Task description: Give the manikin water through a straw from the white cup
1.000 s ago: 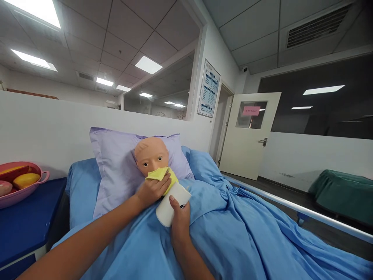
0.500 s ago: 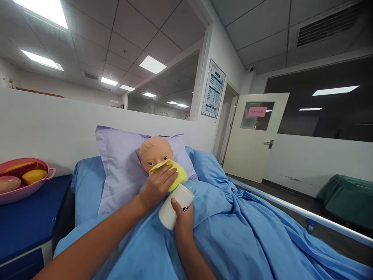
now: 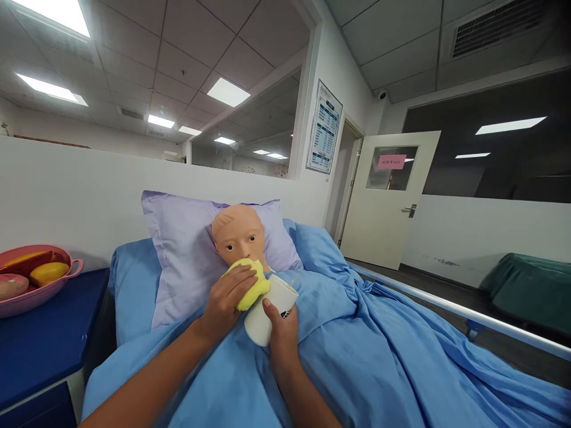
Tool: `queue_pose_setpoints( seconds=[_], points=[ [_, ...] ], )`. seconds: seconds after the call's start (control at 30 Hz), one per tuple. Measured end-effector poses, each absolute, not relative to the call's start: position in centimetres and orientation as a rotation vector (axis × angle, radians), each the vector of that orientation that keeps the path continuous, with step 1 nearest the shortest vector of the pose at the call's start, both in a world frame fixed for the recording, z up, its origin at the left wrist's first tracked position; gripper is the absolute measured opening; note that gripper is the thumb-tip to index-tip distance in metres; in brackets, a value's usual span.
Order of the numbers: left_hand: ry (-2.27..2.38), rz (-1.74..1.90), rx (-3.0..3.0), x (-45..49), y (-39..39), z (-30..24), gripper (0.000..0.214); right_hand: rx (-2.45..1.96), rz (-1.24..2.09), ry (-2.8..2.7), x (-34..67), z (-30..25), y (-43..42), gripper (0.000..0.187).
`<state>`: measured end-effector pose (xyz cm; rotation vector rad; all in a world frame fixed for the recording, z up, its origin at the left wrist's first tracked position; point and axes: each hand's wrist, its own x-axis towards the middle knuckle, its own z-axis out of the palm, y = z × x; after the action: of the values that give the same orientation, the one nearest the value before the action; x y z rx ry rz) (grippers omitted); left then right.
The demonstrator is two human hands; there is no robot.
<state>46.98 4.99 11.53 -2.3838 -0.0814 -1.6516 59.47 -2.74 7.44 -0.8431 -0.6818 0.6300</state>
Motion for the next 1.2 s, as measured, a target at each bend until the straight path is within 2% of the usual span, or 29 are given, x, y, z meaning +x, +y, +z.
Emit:
queue_pose_setpoints(
  seconds=[0.13,0.3,0.47,0.63,0.77,0.93,1.07,1.13,1.2],
  points=[
    [-0.039,-1.571,-2.285,49.3,5.9,14.4,0.037,-0.854,0.61,-0.679,59.6,7.2,-2.6,0.067],
    [-0.055,-1.372,-2.223,49.3,7.6,11.4,0.029,-0.851,0.618,-0.67,59.4,7.1,-2.6,0.065],
    [-0.181,-1.55,-2.374,47.0,6.6,7.9,0.033,-0.863,0.624,-0.658,59.3,7.4,-2.8,0.067],
    [-0.16,-1.738,-2.388,48.0,4.9,11.7,0.04,-0.866,0.628,-0.68,59.3,7.6,-2.9,0.072],
    [-0.068,-1.51,-2.314,49.8,5.7,14.0,0.032,-0.876,0.593,-0.688,59.2,7.7,-3.2,0.069],
    [-0.156,-1.359,-2.276,49.1,7.4,10.6,0.03,-0.917,0.605,-0.647,59.0,7.7,-3.3,0.07],
    [-0.223,-1.699,-2.49,47.5,5.3,8.5,0.031,-0.919,0.626,-0.682,58.9,7.9,-3.5,0.073],
    [-0.483,-2.109,-2.639,46.8,3.2,8.8,0.03,-0.926,0.639,-0.705,58.8,7.9,-3.7,0.072],
    [-0.879,-2.711,-2.571,46.1,1.5,9.5,0.034,-0.934,0.644,-0.718,58.7,7.8,-3.8,0.07]
  ],
)
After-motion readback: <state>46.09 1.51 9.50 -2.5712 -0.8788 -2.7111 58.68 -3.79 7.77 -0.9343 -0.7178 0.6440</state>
